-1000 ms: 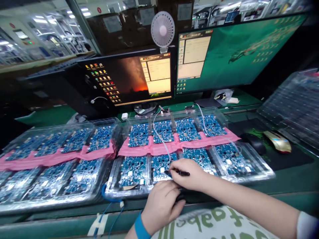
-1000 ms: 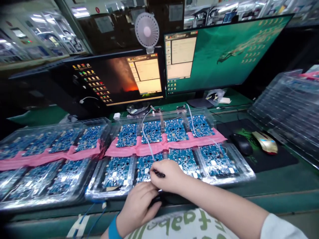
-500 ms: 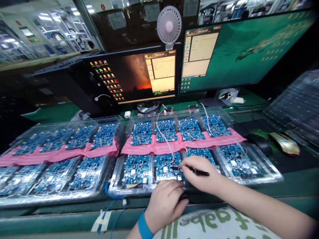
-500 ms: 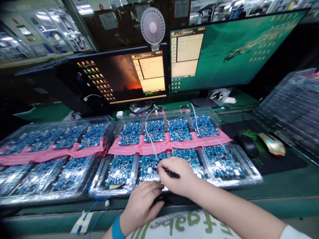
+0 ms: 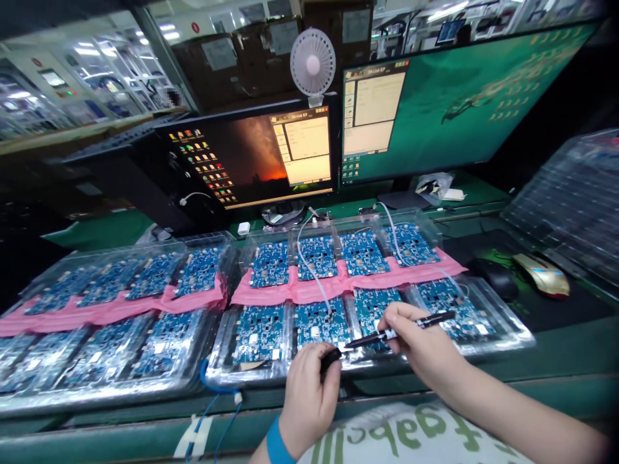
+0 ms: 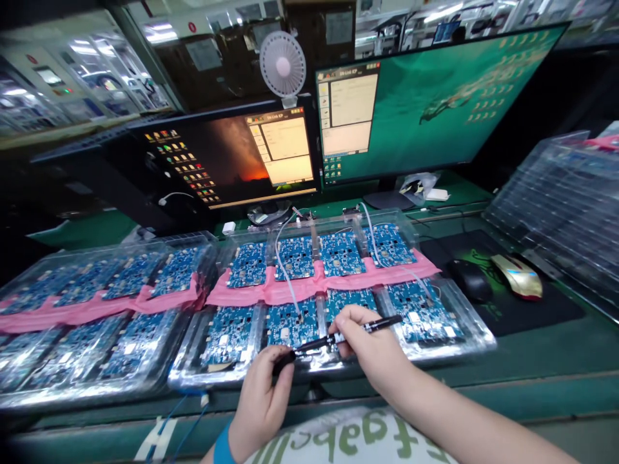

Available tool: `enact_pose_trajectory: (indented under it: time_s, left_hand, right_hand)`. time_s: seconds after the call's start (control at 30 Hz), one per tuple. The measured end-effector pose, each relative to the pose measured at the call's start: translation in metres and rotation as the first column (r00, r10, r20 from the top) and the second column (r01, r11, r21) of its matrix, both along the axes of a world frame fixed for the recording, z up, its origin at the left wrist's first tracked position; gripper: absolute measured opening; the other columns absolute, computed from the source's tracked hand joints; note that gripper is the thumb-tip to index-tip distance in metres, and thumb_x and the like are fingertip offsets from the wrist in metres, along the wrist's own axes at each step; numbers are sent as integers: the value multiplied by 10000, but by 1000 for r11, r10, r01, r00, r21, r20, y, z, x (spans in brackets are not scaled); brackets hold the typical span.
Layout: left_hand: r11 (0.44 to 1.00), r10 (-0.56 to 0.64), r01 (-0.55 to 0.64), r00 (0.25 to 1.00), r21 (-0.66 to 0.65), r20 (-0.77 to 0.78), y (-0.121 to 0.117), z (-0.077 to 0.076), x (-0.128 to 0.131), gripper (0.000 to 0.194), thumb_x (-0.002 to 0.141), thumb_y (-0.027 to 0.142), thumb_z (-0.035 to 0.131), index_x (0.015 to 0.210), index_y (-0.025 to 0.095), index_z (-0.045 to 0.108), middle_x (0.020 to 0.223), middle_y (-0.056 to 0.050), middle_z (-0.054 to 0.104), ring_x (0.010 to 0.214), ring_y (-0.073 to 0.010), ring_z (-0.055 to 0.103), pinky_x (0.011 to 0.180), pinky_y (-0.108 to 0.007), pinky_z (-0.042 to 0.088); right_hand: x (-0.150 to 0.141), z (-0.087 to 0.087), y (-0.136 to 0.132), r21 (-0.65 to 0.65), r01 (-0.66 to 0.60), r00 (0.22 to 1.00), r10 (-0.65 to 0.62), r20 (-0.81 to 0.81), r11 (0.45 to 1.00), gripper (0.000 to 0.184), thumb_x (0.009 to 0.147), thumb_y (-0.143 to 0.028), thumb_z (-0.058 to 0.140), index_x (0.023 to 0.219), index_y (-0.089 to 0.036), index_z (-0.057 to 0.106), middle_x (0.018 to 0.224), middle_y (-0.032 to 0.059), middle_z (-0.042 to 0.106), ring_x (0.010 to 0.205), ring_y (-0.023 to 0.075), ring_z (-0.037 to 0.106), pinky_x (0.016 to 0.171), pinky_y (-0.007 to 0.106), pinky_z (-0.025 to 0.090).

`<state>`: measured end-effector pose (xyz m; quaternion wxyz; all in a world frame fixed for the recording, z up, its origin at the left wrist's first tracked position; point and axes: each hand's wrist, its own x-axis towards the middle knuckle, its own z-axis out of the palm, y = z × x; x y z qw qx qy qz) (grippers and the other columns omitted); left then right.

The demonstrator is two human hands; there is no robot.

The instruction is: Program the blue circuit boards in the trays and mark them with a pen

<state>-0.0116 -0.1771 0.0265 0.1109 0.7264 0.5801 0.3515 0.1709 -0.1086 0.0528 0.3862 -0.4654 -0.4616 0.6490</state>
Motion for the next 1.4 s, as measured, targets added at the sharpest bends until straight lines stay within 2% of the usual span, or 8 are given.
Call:
enact_pose_trajectory:
  time_s: [0.33, 0.6, 0.73, 0.93, 1.07, 1.23, 1.33, 1.4]
  left_hand:
    - [994, -76, 81, 995, 73, -64, 7, 7, 4, 156, 814, 204, 423, 963, 200, 471, 818, -47, 582, 755, -165, 558, 667, -301, 472]
    - [982, -75, 81, 996, 170, -40, 15, 11, 8, 153, 820, 246, 417, 950, 205, 487, 798, -44, 593, 735, -169, 567, 642, -288, 468]
    - [970, -196, 206, 977, 131, -79, 20, 11, 15, 150, 825, 272, 397, 904, 200, 502, 699, -37, 573, 633, -161, 544, 572, -283, 456]
    - [929, -370, 369, 928, -31, -43, 31, 18, 30, 181, 829, 327, 383, 881, 218, 517, 752, -31, 623, 701, -175, 581, 604, -287, 468]
    - [878, -473, 471, 881, -88, 4, 41, 16, 50, 239, 825, 377, 381, 969, 236, 511, 841, -31, 634, 744, -179, 592, 639, -293, 472]
    - [833, -545, 533, 837, -147, -52, 57, 17, 83, 248, 784, 366, 437, 954, 201, 510, 822, -39, 624, 703, -191, 582, 615, -313, 476]
    - [848, -525, 500, 838, -177, -146, 69, 24, 96, 418, 725, 341, 526, 1087, 150, 442, 920, -79, 592, 804, -225, 552, 703, -370, 461]
    - [842, -540, 508, 800, -184, -262, 77, 28, 103, 439, 709, 365, 555, 1078, 152, 450, 949, -83, 571, 841, -237, 527, 729, -392, 440]
  right_hand:
    - [3, 5, -1, 117, -133, 987, 121, 107, 984, 286, 760, -418, 452, 636, -164, 495, 559, -25, 470, 490, 92, 466, 487, 213, 374]
    - [12, 1, -1, 125, -40, 999, 36, 33, 991, 293, 763, -410, 459, 602, -167, 484, 599, -18, 471, 485, 83, 444, 466, 202, 352]
    - [5, 1, -7, 143, -128, 991, 120, 64, 981, 256, 758, -404, 459, 671, -171, 521, 597, -19, 451, 523, 89, 441, 492, 198, 366]
    - [5, -13, -16, 165, -132, 974, 159, -159, 977, 458, 795, -518, 280, 926, -199, 582, 592, 14, 456, 521, 124, 445, 460, 232, 385]
    - [21, -15, -24, 309, -54, 998, 54, 10, 950, 479, 809, -509, 239, 887, -222, 613, 685, 58, 552, 631, 169, 516, 538, 274, 440]
    - [59, -16, -15, 439, -71, 959, -60, 277, 896, 377, 828, -411, 307, 1017, -249, 590, 1094, 56, 537, 1047, 210, 461, 902, 349, 384]
    - [96, -24, 6, 424, 82, 937, -215, 276, 902, 366, 817, -346, 307, 1040, -206, 562, 1125, 72, 515, 1016, 209, 490, 842, 342, 435]
    - [120, -31, 19, 406, 168, 819, -357, 450, 898, 336, 781, -281, 344, 1032, -178, 543, 1048, 85, 549, 923, 203, 534, 795, 334, 449]
